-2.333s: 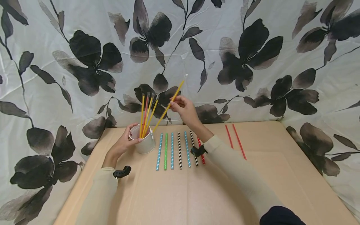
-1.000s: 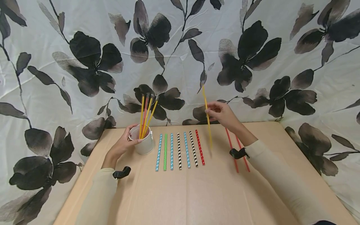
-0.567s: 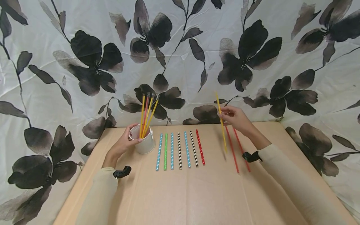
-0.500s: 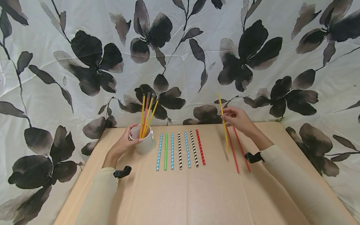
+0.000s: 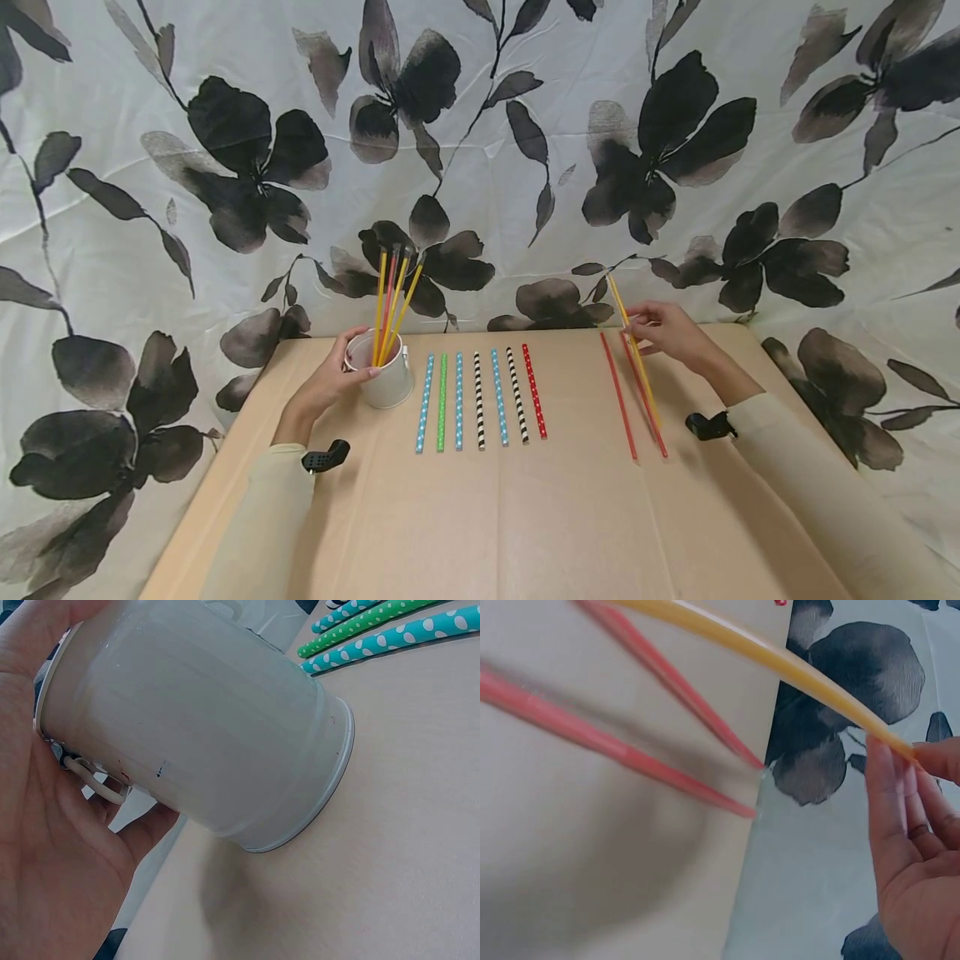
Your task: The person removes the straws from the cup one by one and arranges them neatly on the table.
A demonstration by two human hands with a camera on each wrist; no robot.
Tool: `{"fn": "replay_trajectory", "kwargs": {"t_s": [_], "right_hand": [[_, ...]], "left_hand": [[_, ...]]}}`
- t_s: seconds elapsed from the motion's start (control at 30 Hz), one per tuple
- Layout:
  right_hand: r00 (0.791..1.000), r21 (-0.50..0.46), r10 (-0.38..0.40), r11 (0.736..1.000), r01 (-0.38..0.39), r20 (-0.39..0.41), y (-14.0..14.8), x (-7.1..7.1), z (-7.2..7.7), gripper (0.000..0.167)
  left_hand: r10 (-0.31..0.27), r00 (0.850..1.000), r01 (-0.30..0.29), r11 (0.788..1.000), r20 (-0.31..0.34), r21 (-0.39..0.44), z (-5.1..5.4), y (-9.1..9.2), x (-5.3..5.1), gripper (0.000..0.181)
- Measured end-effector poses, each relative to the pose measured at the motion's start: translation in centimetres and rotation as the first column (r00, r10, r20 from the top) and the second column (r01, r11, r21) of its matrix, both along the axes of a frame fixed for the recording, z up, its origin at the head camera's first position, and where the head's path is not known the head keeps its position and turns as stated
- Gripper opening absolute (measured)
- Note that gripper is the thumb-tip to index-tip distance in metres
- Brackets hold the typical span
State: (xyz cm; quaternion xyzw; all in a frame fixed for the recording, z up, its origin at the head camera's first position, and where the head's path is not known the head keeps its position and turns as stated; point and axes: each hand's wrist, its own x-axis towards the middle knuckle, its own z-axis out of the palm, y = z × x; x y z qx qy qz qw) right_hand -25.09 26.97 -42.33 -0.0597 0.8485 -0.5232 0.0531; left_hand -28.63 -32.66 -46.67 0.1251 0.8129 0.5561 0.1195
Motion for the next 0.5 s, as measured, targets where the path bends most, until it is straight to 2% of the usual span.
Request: {"fn": "replay_trajectory", "kwargs": {"t_s": [0.37,0.5], "right_hand": [[0.994,0.088,-0.03,0.996,0.02,0.107,2.4,1.9,-0.8,0.043],[0.984,0.113,-0.039,0.993,0.019,0.174,3.2,2.7,-1.4,0.046]], "left_hand": [[-0.02,1.0,0.02,1.0,-0.001,0.003,0.2,-0.4,0.2,0.091],[-0.028,1.0,0.028,1.0,-0.008,-0.003,0.1,-0.6,0.1,0.091]]}}
